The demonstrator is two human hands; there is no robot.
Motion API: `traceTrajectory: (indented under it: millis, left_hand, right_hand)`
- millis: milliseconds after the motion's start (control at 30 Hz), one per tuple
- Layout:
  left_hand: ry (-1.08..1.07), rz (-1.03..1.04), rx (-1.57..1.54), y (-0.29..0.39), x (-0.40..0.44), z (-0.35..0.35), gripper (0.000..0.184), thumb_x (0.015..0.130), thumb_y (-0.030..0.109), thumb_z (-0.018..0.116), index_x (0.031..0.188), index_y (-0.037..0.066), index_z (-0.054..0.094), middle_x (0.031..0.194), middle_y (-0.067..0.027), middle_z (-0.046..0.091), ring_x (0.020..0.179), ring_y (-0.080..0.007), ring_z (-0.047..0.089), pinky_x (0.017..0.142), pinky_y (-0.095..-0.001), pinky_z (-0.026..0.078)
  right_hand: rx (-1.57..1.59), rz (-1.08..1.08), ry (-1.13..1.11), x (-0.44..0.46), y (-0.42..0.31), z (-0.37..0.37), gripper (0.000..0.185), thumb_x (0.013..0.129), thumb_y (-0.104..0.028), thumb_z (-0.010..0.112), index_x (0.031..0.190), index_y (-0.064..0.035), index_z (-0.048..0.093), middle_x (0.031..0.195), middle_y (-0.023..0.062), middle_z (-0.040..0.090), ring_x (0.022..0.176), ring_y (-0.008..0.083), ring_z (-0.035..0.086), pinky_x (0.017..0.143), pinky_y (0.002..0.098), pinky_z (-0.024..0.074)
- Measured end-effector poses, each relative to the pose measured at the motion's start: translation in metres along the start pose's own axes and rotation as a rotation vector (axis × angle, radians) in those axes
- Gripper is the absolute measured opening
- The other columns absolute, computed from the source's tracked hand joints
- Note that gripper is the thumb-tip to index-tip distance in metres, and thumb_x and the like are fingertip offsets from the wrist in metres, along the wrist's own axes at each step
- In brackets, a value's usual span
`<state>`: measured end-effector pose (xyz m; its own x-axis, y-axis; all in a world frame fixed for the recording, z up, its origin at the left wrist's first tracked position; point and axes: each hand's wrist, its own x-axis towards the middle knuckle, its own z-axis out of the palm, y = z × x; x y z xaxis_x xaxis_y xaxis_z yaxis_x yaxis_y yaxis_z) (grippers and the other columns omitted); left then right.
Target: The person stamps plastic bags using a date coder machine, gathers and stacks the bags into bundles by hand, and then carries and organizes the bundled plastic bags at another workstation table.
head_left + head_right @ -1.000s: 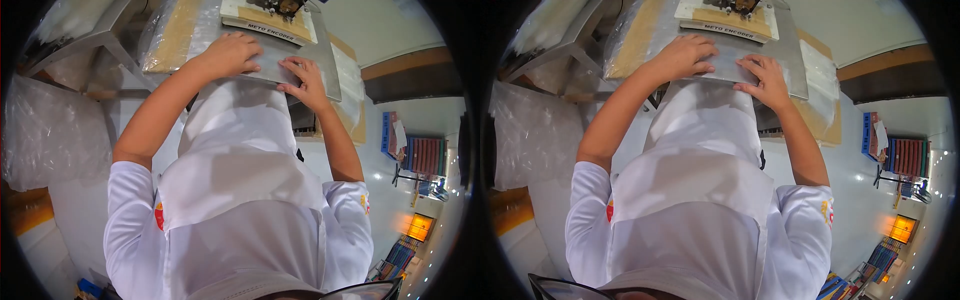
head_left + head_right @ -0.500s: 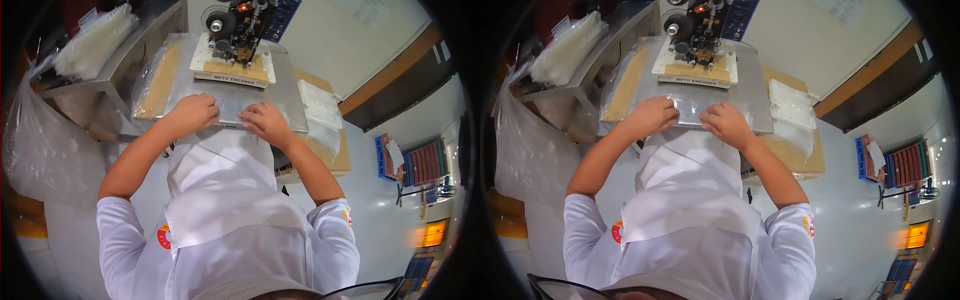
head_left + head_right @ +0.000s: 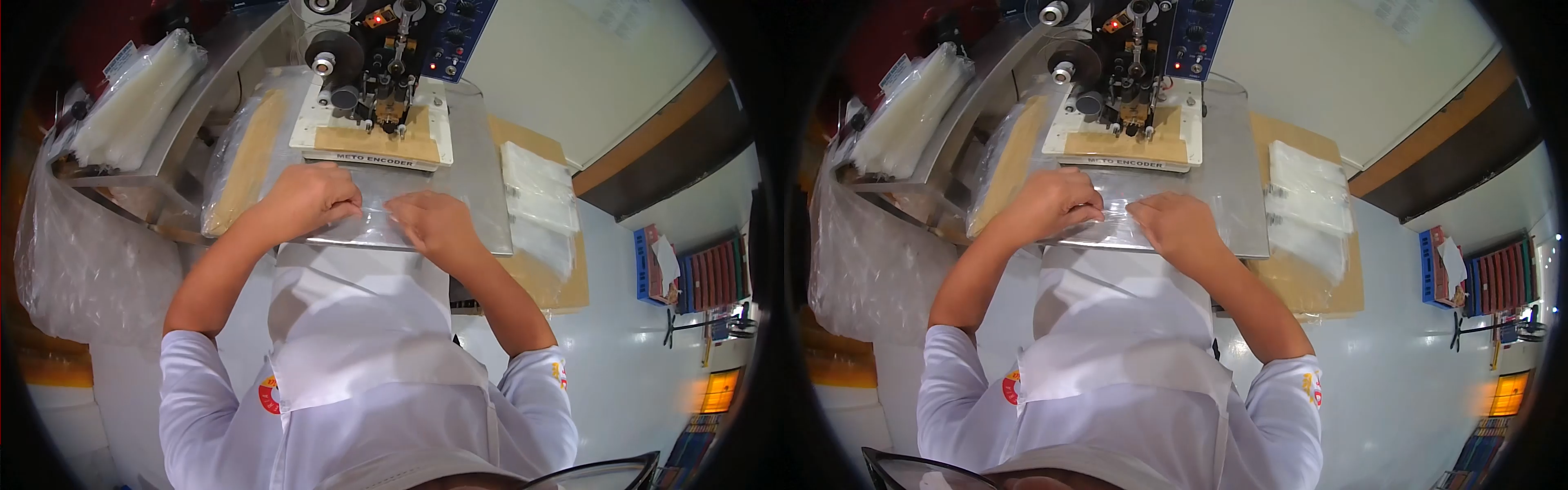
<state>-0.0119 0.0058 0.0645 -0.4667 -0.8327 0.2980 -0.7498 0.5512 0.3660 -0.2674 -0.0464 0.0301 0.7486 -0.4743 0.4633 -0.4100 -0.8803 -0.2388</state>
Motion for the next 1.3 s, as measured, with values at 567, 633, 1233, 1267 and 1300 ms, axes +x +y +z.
traceTrajectory:
  millis: [567,633,1233,1267,1300]
  left_hand:
    - [0.418,-0.425,-1.109,-0.006,0.013,0.019,0.008,0.091,0.007,0.070,0.093,-0.001,0.070,0.086,-0.0069,0.070,0.067,-0.0102,0.059,0.062,-0.0246,0.049]
    - [0.487,-0.364,-1.118,-0.003,0.014,0.022,0.009,0.091,0.008,0.070,0.091,-0.001,0.070,0.083,-0.0073,0.069,0.065,-0.0117,0.060,0.061,-0.0257,0.050]
    - [0.530,-0.307,-0.663,0.019,-0.038,0.015,0.014,0.088,0.009,0.074,0.078,0.005,0.064,0.074,-0.0013,0.061,0.069,-0.0098,0.056,0.061,-0.0278,0.042]
    - [0.538,-0.259,-0.664,0.023,-0.038,0.015,0.014,0.089,0.009,0.073,0.078,0.005,0.064,0.075,-0.0010,0.061,0.069,-0.0092,0.056,0.062,-0.0267,0.042]
    - [0.550,-0.214,-0.663,0.028,-0.037,0.013,0.015,0.090,0.010,0.073,0.079,0.004,0.065,0.075,-0.0007,0.061,0.069,-0.0087,0.055,0.062,-0.0257,0.042]
  right_hand:
    - [0.700,0.465,0.118,0.013,-0.013,-0.054,0.032,0.097,-0.007,0.062,0.129,-0.0041,0.066,0.093,0.0070,0.074,0.071,0.0081,0.062,0.063,0.0251,0.0529]
    - [0.769,0.500,0.088,0.014,-0.017,-0.055,0.032,0.098,-0.008,0.061,0.130,-0.0047,0.065,0.093,0.0053,0.074,0.073,0.0067,0.061,0.063,0.0241,0.0529]
    - [0.681,0.331,-0.046,-0.005,-0.049,-0.052,0.015,0.093,-0.008,0.069,0.108,-0.0052,0.071,0.092,0.0100,0.073,0.075,0.0207,0.070,0.067,0.0294,0.0541]
    - [0.670,0.293,-0.021,-0.006,-0.050,-0.055,0.016,0.092,-0.007,0.070,0.107,-0.0057,0.071,0.092,0.0101,0.073,0.074,0.0223,0.070,0.065,0.0301,0.0542]
    - [0.653,0.291,-0.005,-0.006,-0.049,-0.057,0.017,0.091,-0.008,0.072,0.107,-0.0061,0.072,0.092,0.0099,0.073,0.074,0.0222,0.070,0.064,0.0302,0.0541]
